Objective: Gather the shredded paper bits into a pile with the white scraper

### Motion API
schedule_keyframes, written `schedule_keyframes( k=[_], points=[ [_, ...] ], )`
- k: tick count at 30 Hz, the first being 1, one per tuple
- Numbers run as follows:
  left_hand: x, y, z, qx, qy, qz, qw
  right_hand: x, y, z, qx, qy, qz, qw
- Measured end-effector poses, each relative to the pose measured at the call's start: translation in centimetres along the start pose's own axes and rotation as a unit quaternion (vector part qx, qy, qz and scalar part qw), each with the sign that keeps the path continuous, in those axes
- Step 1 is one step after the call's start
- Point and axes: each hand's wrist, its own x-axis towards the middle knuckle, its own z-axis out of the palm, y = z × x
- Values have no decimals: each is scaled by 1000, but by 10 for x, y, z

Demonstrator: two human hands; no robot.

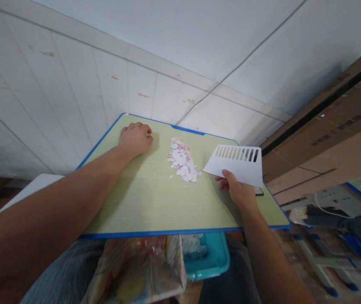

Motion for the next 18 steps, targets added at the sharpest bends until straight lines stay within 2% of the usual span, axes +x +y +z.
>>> schedule_keyframes(
  k=[11,15,18],
  points=[
    [1,3,0,7,-4,-7,1000,-54,11,-32,-78,19,18,997],
    [-1,3,-1,5,-10,-10,1000,-71,-3,-21,-118,49,9,992],
    [-1,2,-1,8,-7,-5,1000,-69,-14,-6,-124,32,5,992]
  ],
)
